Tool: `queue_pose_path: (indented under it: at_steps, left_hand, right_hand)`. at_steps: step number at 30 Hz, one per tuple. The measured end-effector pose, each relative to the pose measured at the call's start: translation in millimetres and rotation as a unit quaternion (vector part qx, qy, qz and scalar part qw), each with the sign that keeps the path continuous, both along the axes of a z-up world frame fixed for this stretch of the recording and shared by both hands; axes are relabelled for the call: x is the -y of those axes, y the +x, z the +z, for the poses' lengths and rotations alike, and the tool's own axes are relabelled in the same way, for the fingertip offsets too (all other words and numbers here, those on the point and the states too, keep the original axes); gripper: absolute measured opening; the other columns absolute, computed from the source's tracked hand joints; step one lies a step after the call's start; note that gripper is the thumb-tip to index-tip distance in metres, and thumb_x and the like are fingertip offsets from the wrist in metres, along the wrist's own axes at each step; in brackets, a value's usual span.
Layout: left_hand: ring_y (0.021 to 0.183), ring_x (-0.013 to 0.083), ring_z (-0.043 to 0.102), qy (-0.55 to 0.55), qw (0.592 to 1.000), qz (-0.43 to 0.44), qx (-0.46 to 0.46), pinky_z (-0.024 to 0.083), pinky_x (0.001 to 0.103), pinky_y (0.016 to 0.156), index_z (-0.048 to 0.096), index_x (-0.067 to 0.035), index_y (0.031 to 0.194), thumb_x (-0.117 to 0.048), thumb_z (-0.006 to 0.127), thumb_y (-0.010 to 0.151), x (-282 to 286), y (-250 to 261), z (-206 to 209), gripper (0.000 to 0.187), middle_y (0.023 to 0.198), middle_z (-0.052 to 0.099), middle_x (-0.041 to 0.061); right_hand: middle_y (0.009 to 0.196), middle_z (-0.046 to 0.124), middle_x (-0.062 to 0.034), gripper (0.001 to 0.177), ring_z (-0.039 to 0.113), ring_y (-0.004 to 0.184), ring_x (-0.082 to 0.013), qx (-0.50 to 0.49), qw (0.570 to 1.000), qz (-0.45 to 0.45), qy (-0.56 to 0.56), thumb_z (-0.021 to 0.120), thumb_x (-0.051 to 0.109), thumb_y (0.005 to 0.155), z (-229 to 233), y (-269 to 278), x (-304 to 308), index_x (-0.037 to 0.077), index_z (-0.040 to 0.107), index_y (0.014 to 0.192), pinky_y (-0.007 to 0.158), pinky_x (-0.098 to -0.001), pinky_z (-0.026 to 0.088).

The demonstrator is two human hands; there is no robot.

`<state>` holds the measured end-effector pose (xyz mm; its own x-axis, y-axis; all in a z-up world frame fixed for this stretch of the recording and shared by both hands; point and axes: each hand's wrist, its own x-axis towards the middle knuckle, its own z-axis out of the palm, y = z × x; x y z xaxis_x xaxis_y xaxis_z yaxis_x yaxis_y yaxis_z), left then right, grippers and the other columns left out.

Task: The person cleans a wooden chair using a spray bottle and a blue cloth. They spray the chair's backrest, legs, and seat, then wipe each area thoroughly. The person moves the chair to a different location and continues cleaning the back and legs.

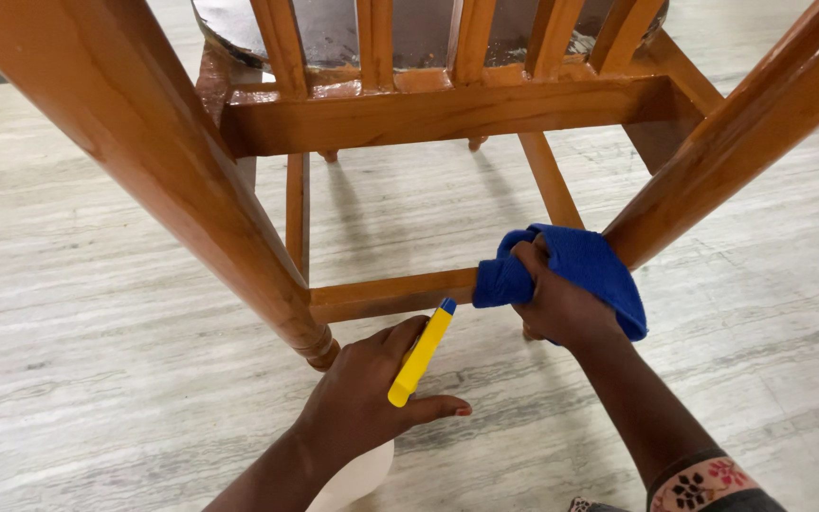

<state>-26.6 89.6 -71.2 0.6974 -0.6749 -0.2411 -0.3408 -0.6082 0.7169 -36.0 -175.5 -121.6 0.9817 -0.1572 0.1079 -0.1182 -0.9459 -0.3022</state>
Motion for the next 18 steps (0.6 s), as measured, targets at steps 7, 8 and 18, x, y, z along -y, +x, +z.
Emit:
queue_pose_path:
  at_steps: [7, 8, 18]
  left_hand:
    - [0.079, 0.0261, 0.076, -0.013, 1.000, -0.002, 0.000, 0.060, 0.037, 0.070, 0.053, -0.005, 0.139, -0.065, 0.080, 0.065, -4.4, -7.0, 10.1, 0.098, 0.092, 0.073, 0.014]
    - [0.082, 0.0265, 0.075, -0.031, 0.999, -0.023, 0.017, 0.061, 0.037, 0.071, 0.052, -0.003, 0.138, -0.065, 0.081, 0.068, -3.3, -7.9, 11.5, 0.098, 0.094, 0.073, 0.015]
    - [0.086, 0.0279, 0.075, -0.101, 0.992, -0.072, 0.023, 0.061, 0.036, 0.074, 0.052, 0.001, 0.139, -0.064, 0.079, 0.075, 7.7, -13.8, 20.1, 0.095, 0.100, 0.072, 0.016]
  right_hand:
    - [0.088, 0.079, -0.0026, 0.036, 0.076, 0.084, -0.0204, -0.176, 0.979, 0.044, 0.096, 0.090, 0.027, 0.065, 43.9, 15.0, 3.0, 0.021, 0.078, 0.098, 0.080, -0.0357, 0.059]
    - [0.087, 0.079, -0.0027, 0.038, 0.076, 0.084, -0.0203, -0.180, 0.977, 0.054, 0.102, 0.092, 0.028, 0.064, 46.0, 17.8, 3.3, 0.020, 0.078, 0.098, 0.080, -0.0355, 0.058]
    - [0.090, 0.082, -0.0044, 0.045, 0.077, 0.086, -0.0198, -0.267, 0.955, 0.095, 0.086, 0.094, 0.030, 0.060, 49.3, 44.5, 9.3, 0.018, 0.081, 0.102, 0.082, -0.0337, 0.058]
